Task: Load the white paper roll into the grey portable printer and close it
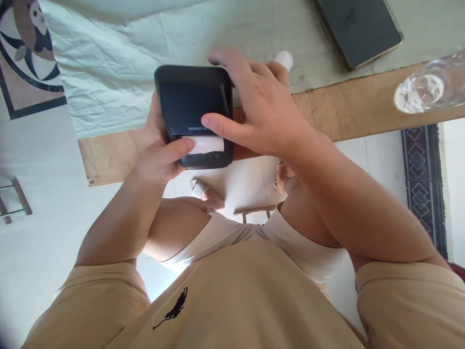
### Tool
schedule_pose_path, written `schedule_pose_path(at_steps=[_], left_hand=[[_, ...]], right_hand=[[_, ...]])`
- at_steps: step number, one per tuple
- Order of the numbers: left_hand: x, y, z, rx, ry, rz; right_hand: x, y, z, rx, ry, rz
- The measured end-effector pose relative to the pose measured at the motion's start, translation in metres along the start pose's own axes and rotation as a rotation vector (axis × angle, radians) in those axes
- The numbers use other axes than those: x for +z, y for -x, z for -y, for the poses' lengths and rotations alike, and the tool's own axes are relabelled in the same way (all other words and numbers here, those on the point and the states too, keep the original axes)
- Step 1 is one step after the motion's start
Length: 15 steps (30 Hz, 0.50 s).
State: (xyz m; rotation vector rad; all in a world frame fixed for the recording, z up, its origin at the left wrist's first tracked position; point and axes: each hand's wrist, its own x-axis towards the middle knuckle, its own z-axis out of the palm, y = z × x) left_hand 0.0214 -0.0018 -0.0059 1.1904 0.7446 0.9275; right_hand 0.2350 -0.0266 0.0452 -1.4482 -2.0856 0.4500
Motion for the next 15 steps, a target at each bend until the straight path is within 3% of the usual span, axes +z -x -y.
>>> schedule_pose_path(at_steps=[5, 10, 15], left_hand=[[0.006, 0.005, -0.009, 0.004, 0.081, -0.005], [0.016, 0.012, -0.019, -0.078, 0.094, -0.072], [0.024, 0.014, -0.023, -0.049, 0.132, -0.127]], right_hand=[[0.005, 0.0, -0.002, -0.029, 0.002, -0.022], [0.007, 0.0, -0.001, -0.061, 0.018, -0.04], [0.005, -0.001, -0.003, -0.029, 0.018, -0.001]])
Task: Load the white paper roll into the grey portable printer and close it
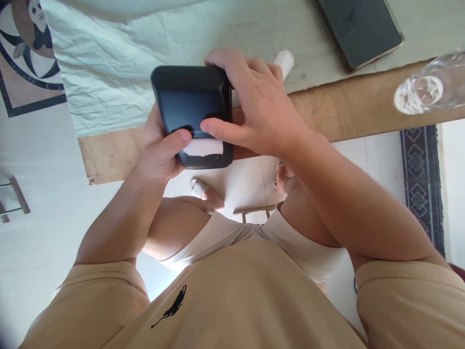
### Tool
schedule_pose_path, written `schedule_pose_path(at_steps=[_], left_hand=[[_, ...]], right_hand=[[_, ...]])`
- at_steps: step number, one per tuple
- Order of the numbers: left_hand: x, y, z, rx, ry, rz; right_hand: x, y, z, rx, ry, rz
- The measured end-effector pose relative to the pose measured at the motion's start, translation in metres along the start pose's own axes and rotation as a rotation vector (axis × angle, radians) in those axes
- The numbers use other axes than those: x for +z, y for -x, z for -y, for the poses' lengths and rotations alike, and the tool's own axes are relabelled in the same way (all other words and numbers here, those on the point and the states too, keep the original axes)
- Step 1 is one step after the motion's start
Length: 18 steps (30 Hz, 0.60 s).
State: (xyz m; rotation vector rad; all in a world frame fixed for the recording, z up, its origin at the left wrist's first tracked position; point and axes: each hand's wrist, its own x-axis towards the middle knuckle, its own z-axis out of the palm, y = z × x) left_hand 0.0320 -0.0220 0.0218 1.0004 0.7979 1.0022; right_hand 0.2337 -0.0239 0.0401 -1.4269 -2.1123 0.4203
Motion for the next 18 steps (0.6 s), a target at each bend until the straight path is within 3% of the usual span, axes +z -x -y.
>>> schedule_pose_path(at_steps=[5, 18], left_hand=[[0.003, 0.0, -0.001, 0.009, 0.02, 0.019], [-0.009, -0.003, 0.001, 0.003, 0.031, 0.087]], right_hand=[[-0.001, -0.001, 0.0, 0.028, -0.075, 0.044], [0.0, -0.002, 0.001, 0.04, -0.07, 0.017]])
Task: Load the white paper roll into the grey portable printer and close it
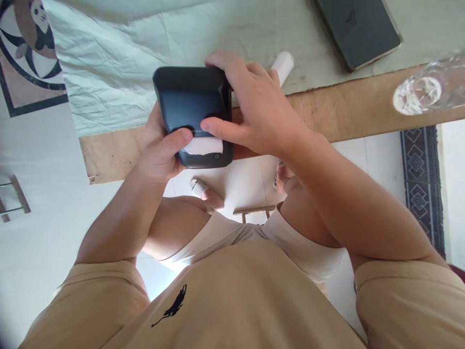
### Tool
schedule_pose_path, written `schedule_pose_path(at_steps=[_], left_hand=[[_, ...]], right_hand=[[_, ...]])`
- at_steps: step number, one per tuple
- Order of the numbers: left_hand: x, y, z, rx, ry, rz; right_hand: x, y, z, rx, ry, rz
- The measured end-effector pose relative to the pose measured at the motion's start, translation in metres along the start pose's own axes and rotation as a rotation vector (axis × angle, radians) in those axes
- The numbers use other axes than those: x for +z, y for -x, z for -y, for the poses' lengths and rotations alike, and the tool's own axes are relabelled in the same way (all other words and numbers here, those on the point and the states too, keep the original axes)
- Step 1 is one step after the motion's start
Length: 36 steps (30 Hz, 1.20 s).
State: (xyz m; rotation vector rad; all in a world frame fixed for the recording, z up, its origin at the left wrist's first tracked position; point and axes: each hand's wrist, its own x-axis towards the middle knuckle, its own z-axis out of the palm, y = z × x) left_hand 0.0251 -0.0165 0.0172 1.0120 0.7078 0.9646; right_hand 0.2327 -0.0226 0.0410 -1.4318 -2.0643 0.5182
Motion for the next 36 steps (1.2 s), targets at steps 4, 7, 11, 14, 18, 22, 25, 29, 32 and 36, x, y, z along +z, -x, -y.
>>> schedule_pose_path(at_steps=[4, 7, 11, 14, 18, 22, 25, 29, 32, 36], left_hand=[[0.001, 0.0, -0.001, -0.024, -0.03, 0.0], [0.007, 0.0, -0.001, 0.009, -0.025, -0.043], [0.015, 0.001, 0.001, 0.014, -0.036, -0.11], [0.015, 0.001, 0.001, 0.008, -0.046, -0.132], [0.011, 0.001, -0.001, -0.015, -0.033, -0.1], [0.008, -0.004, -0.003, -0.054, 0.091, -0.011], [0.01, -0.007, -0.005, -0.086, 0.194, -0.018], [0.016, -0.008, -0.008, -0.118, 0.178, -0.034], [0.017, -0.006, -0.009, -0.148, 0.135, -0.026], [0.013, -0.007, -0.005, -0.137, 0.164, -0.073]], right_hand=[[-0.001, 0.0, 0.003, 0.012, 0.006, 0.017], [-0.001, 0.0, 0.004, 0.026, 0.027, 0.023], [0.001, 0.0, 0.004, 0.011, 0.04, -0.012], [0.002, -0.001, 0.002, -0.005, 0.047, -0.011], [0.002, 0.0, 0.001, -0.002, 0.054, -0.012], [0.001, 0.002, 0.002, 0.033, 0.076, -0.026], [0.0, 0.002, 0.0, 0.021, 0.076, -0.041], [-0.001, 0.002, 0.0, -0.03, 0.061, -0.041], [-0.002, 0.002, 0.002, -0.024, 0.043, -0.03], [-0.003, 0.004, 0.003, -0.042, 0.037, -0.007]])
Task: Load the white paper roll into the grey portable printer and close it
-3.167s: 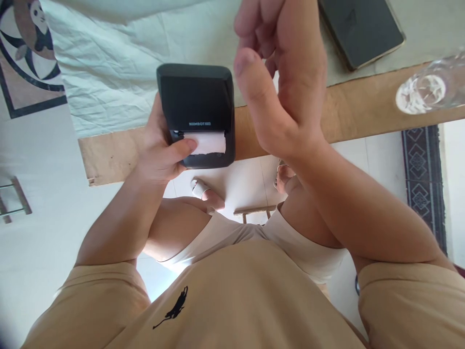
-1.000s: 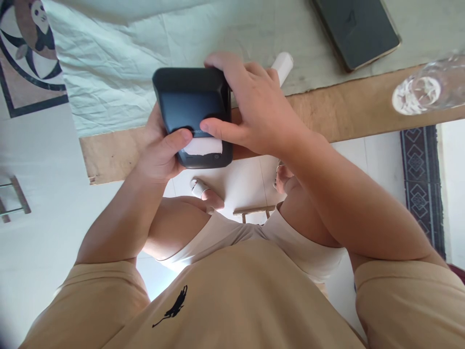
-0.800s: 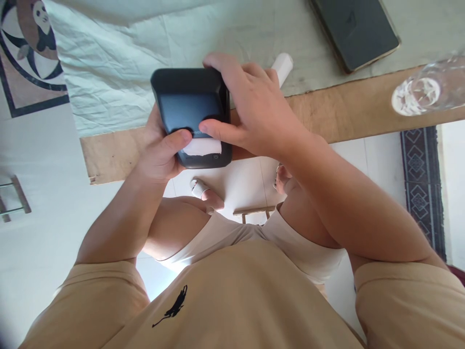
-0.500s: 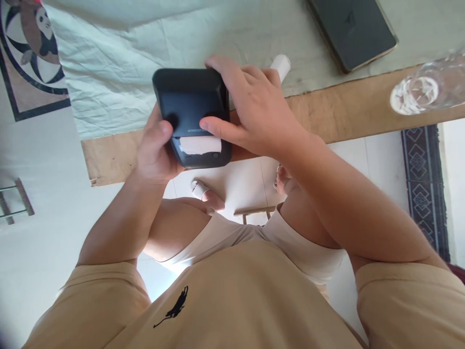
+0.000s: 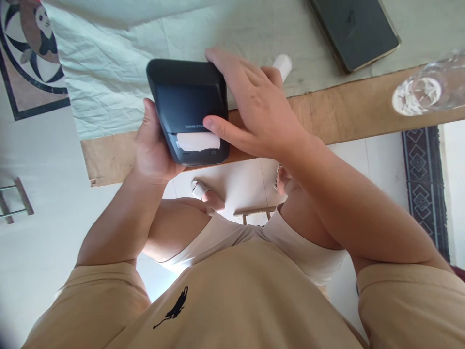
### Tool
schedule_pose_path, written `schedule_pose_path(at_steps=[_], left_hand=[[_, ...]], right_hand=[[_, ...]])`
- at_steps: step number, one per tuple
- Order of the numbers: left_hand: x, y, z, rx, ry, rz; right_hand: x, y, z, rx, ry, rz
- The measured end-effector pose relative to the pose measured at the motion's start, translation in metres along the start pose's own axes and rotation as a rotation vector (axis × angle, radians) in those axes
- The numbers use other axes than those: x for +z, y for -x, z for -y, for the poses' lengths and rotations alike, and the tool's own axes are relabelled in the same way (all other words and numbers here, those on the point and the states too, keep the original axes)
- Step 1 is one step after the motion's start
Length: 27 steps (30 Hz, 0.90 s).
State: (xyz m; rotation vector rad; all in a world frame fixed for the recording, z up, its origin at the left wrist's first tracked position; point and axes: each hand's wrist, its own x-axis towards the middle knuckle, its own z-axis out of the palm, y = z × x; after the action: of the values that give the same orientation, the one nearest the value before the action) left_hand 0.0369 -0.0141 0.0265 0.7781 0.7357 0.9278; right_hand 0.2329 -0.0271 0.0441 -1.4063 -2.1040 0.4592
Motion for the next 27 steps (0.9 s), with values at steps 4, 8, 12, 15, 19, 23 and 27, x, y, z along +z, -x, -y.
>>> schedule_pose_path(at_steps=[4, 8, 12, 15, 19, 23, 27], left_hand=[[-0.003, -0.002, 0.003, 0.019, -0.002, -0.044], [-0.002, -0.001, 0.003, 0.074, -0.043, -0.044], [-0.005, -0.002, 0.002, 0.082, -0.014, -0.004], [-0.003, -0.002, -0.001, 0.035, -0.008, -0.02], [0.006, 0.001, -0.004, 0.036, 0.043, 0.037], [0.006, 0.003, -0.001, 0.077, -0.032, -0.028], [0.004, 0.001, 0.001, 0.014, -0.071, 0.013]], right_hand=[[0.0, 0.002, 0.0, -0.041, 0.007, -0.025], [0.001, 0.002, 0.0, -0.059, -0.01, -0.043], [0.002, 0.001, -0.003, -0.069, -0.018, -0.048], [0.0, 0.0, -0.004, -0.057, 0.007, -0.038], [-0.004, -0.001, -0.002, -0.12, 0.043, -0.146], [-0.006, 0.0, 0.003, -0.143, -0.019, -0.344], [-0.004, 0.0, 0.011, -0.109, -0.227, -0.422]])
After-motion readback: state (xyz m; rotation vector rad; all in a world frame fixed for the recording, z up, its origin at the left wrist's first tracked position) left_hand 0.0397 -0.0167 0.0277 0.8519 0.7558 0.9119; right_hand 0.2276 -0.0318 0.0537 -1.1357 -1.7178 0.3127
